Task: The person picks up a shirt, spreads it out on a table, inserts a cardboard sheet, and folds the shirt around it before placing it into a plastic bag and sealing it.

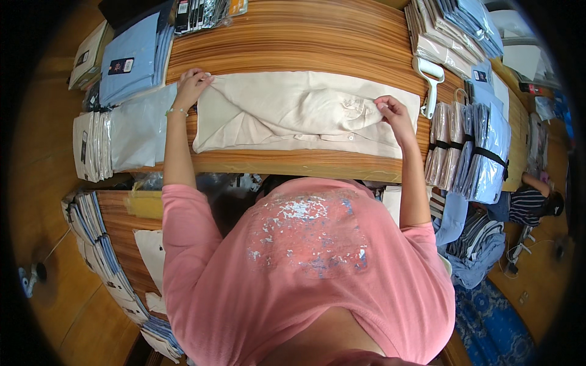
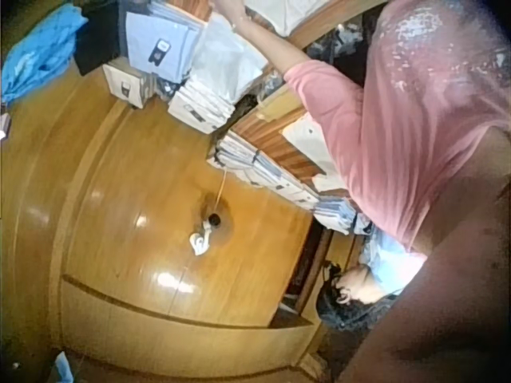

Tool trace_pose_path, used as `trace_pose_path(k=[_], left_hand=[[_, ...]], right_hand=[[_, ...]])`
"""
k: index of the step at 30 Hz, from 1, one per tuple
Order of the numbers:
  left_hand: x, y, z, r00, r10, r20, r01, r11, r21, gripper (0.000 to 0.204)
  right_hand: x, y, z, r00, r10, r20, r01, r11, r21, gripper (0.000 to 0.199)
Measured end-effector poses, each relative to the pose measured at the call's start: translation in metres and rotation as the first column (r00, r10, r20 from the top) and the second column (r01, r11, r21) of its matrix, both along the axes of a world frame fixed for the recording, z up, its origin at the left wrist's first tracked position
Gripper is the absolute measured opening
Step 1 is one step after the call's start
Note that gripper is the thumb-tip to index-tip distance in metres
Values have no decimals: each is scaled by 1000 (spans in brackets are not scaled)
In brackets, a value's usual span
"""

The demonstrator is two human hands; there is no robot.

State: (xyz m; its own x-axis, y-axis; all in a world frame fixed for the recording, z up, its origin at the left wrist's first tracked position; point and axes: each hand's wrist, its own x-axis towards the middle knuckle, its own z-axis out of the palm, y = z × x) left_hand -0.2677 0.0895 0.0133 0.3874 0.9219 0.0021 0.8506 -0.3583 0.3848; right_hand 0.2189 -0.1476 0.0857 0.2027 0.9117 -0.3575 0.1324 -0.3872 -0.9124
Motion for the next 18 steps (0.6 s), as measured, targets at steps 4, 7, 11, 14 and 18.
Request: trace_pose_path(k=[4,7,11,14,18], left_hand=[[-1,-2,7,1000,-10,-26,10,1000,-1,31],[0,-12,32,993,0,-117,-3,1000,-21,29],[1,-16,33,979,-6,-206,4,1000,-9,22],[12,-26,39,952,67,-300,-54,997,51,27],[82,-64,32,946,-285,152,244,939,242,41]], right_hand=[[7,0,-32,996,-39,79,40,999,-21,12],[6,3,-37,997,-58,54,57,998,6,12],[7,4,-46,997,-53,59,54,998,-22,12],[5,8,-47,993,-76,85,76,997,5,11],[2,12,-48,988,-131,86,121,986,115,11]])
